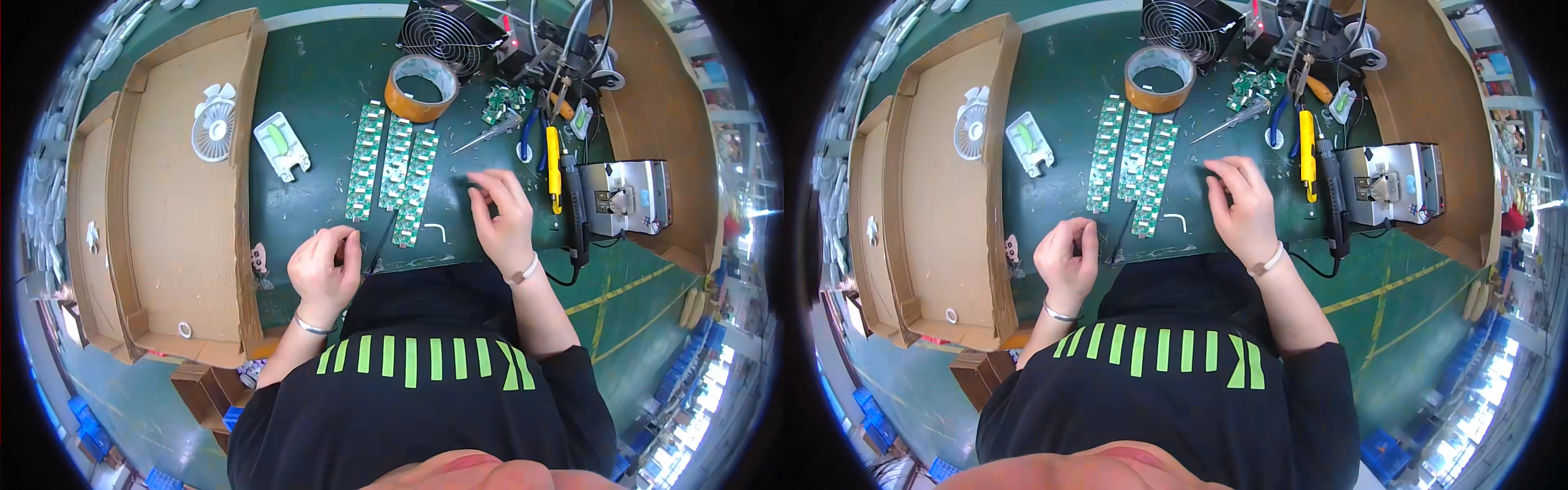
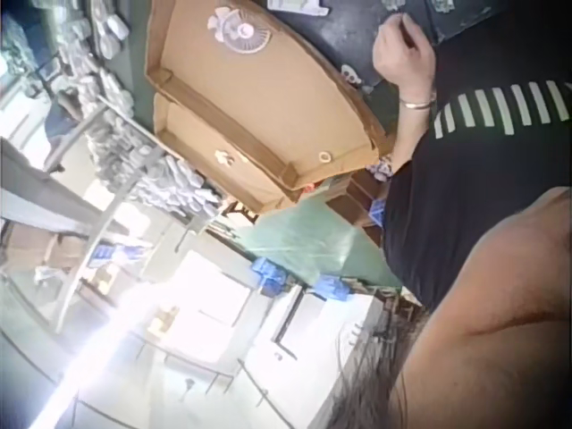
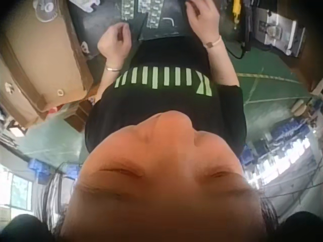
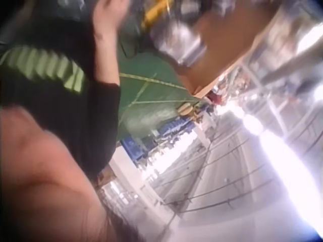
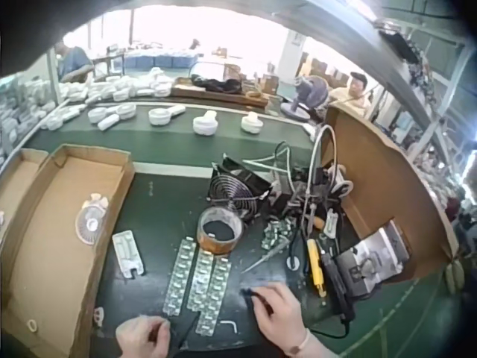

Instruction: Assembling handheld fans and processing PCB strips at an industrial assembly station.

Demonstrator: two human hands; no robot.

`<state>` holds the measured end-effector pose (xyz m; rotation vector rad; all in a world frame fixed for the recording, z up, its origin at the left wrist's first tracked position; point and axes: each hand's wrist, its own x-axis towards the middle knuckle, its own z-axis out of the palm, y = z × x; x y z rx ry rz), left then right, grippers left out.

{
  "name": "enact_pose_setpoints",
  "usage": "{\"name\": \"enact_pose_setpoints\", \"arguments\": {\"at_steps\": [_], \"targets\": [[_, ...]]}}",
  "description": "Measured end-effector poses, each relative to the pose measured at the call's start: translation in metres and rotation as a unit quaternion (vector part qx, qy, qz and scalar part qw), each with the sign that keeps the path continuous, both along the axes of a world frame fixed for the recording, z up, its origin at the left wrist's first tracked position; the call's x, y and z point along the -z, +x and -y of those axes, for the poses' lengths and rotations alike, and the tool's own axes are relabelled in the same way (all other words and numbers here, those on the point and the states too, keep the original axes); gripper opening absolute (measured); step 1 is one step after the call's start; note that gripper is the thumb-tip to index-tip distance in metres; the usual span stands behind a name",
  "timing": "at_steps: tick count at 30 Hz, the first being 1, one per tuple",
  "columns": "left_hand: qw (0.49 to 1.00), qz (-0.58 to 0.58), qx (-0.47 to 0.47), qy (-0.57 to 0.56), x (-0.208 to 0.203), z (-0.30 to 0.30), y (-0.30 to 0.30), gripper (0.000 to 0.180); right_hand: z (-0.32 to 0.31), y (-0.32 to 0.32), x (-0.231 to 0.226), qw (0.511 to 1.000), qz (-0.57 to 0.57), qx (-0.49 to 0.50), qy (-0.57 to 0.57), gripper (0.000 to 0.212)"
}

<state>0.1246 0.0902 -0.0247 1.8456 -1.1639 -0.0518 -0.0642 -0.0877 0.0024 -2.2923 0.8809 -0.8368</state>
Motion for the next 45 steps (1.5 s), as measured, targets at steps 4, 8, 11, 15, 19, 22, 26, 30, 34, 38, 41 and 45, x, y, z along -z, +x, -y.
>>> {"name": "enact_pose_setpoints", "arguments": {"at_steps": [4, 8, 11, 15, 19, 22, 26, 30, 34, 38, 41, 45], "targets": [[0.999, -0.024, 0.004, 0.024, 0.002, 0.000, 0.002, 0.007, 0.011, -0.001, 0.002, 0.997, -0.034, 0.041, -0.054, 0.018], [0.999, -0.008, 0.014, 0.030, 0.003, -0.002, 0.004, 0.007, 0.039, -0.045, -0.008, 0.960, -0.132, 0.159, -0.189, 0.020], [0.999, 0.005, 0.018, 0.036, 0.002, -0.003, 0.002, 0.007, 0.050, -0.076, -0.011, 0.956, -0.122, 0.161, -0.212, 0.019], [0.998, 0.035, 0.000, 0.048, 0.004, -0.005, -0.001, 0.006, 0.062, -0.093, -0.020, 0.928, -0.151, 0.208, -0.270, 0.017], [0.996, 0.070, -0.018, 0.049, 0.008, 0.004, -0.005, 0.005, 0.101, -0.115, -0.024, 0.874, -0.251, 0.256, -0.328, 0.020], [0.997, 0.008, -0.059, 0.040, 0.005, 0.003, -0.012, 0.004, 0.122, -0.090, -0.045, 0.827, -0.303, 0.226, -0.416, 0.018], [0.997, -0.001, -0.080, 0.005, -0.004, 0.002, -0.020, 0.003, 0.140, -0.095, -0.027, 0.845, -0.381, 0.192, -0.322, 0.015], [0.998, -0.016, 0.043, 0.036, -0.022, -0.007, -0.042, 0.007, 0.148, -0.111, -0.029, 0.911, -0.208, 0.235, -0.269, 0.023], [0.982, -0.049, 0.145, 0.114, -0.012, -0.050, -0.051, 0.009, 0.153, -0.120, -0.041, 0.942, -0.039, 0.280, -0.181, 0.025], [0.942, -0.156, 0.102, 0.280, 0.014, -0.120, -0.064, 0.007, 0.153, -0.118, -0.052, 0.946, 0.156, 0.282, -0.036, 0.025], [0.903, -0.158, 0.148, 0.372, 0.039, -0.187, -0.073, 0.009, 0.156, -0.113, -0.059, 0.919, 0.294, 0.263, -0.015, 0.023], [0.856, -0.195, 0.108, 0.467, 0.066, -0.238, -0.101, 0.024, 0.179, -0.130, -0.078, 0.893, 0.401, 0.203, 0.012, 0.025]]}}
